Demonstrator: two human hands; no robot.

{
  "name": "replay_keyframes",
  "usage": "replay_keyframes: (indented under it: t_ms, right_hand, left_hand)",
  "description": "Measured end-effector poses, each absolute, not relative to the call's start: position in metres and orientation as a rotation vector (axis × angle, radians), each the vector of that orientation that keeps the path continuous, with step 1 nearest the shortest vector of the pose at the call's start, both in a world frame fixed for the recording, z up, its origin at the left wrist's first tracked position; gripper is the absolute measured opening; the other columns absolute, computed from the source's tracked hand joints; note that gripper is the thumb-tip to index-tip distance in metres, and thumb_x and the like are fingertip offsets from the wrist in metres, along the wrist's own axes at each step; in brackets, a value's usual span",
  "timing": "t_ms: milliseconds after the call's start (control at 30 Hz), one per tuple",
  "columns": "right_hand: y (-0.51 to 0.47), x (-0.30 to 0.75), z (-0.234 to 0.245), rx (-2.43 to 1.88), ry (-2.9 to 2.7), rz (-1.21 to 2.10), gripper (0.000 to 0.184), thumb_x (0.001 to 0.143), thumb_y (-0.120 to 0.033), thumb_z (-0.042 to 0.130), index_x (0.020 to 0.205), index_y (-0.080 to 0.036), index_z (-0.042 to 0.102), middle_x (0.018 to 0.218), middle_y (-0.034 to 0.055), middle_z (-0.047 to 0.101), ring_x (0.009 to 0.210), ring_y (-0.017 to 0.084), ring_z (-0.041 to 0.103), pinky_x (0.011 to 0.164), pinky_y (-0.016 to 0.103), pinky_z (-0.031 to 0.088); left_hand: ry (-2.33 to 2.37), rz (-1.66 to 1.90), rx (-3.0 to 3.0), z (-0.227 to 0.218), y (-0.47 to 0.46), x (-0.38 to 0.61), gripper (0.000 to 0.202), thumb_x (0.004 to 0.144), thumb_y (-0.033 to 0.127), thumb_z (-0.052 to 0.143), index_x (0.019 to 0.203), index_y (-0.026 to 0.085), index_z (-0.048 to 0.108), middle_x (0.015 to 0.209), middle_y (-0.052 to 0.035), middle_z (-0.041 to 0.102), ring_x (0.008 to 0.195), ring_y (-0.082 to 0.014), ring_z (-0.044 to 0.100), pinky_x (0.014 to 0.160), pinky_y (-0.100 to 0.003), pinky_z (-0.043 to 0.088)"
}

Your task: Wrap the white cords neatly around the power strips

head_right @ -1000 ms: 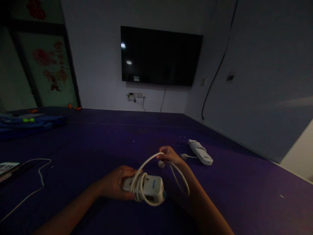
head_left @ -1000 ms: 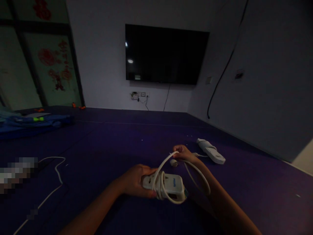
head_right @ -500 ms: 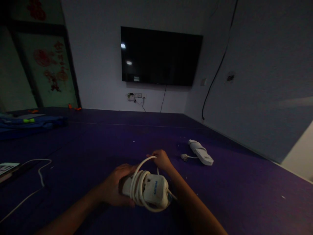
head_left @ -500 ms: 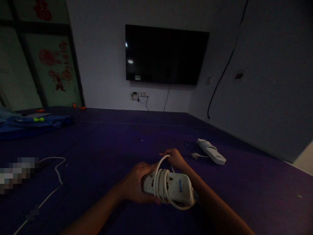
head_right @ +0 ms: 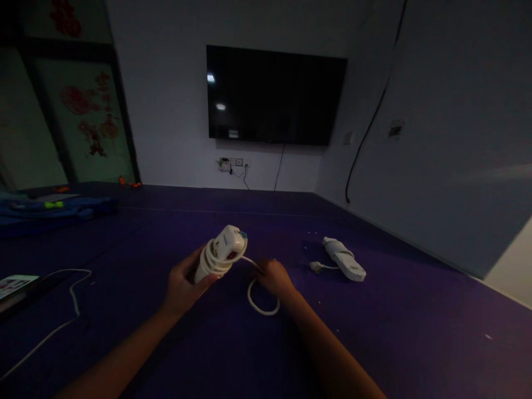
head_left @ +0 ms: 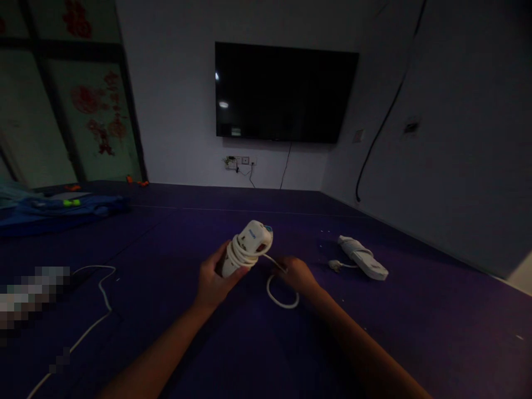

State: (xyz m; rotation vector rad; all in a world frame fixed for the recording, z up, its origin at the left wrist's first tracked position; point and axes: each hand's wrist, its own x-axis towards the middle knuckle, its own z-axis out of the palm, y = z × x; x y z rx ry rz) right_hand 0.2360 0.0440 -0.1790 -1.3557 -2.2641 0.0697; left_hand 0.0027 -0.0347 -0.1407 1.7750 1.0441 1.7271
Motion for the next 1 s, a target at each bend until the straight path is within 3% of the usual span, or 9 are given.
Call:
replay_keyframes:
  t_ms: [133, 233, 400, 633, 867, 1000]
  right_hand:
    - [0.047, 0.239, -0.178, -1.329, -2.301, 0.028, 0.030, 0.089, -0.038, 0.043, 0.090, -0.018, 0.066, 0.083, 0.0068, 0.068, 0.077, 0.017, 0.063, 0.066, 0.025, 0.043]
    - [0.049, 0.241, -0.181, -1.322, -2.320, 0.029, 0.038, 0.094, -0.031, 0.032, 0.090, -0.016, 0.066, 0.085, 0.0083, 0.068, 0.082, 0.017, 0.063, 0.074, 0.027, 0.044]
    - [0.051, 0.239, -0.184, -1.279, -2.433, -0.153, 0.029, 0.085, -0.021, 0.049, 0.111, -0.017, 0.062, 0.096, 0.0097, 0.066, 0.091, 0.020, 0.059, 0.080, 0.029, 0.043]
    - [0.053, 0.239, -0.176, -1.499, -2.428, -0.396, 0.019, 0.085, -0.017, 0.050, 0.085, -0.019, 0.069, 0.088, 0.0091, 0.065, 0.089, 0.020, 0.055, 0.076, 0.030, 0.038]
    - [0.053, 0.271, -0.174, -1.973, -2.101, -0.543, 0.027, 0.086, -0.011, 0.042, 0.085, -0.015, 0.069, 0.094, 0.0139, 0.065, 0.095, 0.025, 0.053, 0.074, 0.033, 0.035]
    - [0.051, 0.282, -0.174, -2.003, -1.875, -0.597, 0.029, 0.085, -0.010, 0.041, 0.093, -0.015, 0.068, 0.096, 0.0144, 0.064, 0.093, 0.026, 0.054, 0.074, 0.035, 0.037]
  left_hand:
    - [1.255, 1.901, 1.497, -0.141, -0.019, -0.007, 0.061, 0.063, 0.046, 0.071, 0.113, 0.014, 0.059, 0.109, -0.0114, 0.066, 0.099, -0.0246, 0.063, 0.088, -0.037, 0.049]
    - [1.332, 2.004, 1.375, -0.142, -0.012, -0.015, 0.064, 0.063, 0.047, 0.070, 0.116, 0.012, 0.058, 0.109, -0.0128, 0.066, 0.099, -0.0253, 0.063, 0.087, -0.037, 0.049]
    - [1.438, 2.107, 1.366, -0.142, -0.006, -0.026, 0.068, 0.061, 0.047, 0.072, 0.117, 0.012, 0.057, 0.112, -0.0148, 0.065, 0.100, -0.0264, 0.062, 0.088, -0.036, 0.048]
    - [1.546, 2.165, 1.484, -0.149, 0.001, -0.034, 0.066, 0.064, 0.050, 0.069, 0.117, 0.012, 0.057, 0.109, -0.0136, 0.066, 0.097, -0.0251, 0.063, 0.085, -0.035, 0.049]
    - [1.730, 2.042, 2.119, -0.165, 0.002, -0.034, 0.069, 0.065, 0.053, 0.068, 0.121, 0.016, 0.054, 0.102, -0.0127, 0.068, 0.089, -0.0251, 0.064, 0.083, -0.039, 0.048]
    - [1.635, 1.959, 2.471, -0.167, -0.005, -0.027, 0.071, 0.067, 0.054, 0.066, 0.126, 0.019, 0.047, 0.101, -0.0113, 0.068, 0.088, -0.0246, 0.064, 0.080, -0.038, 0.047]
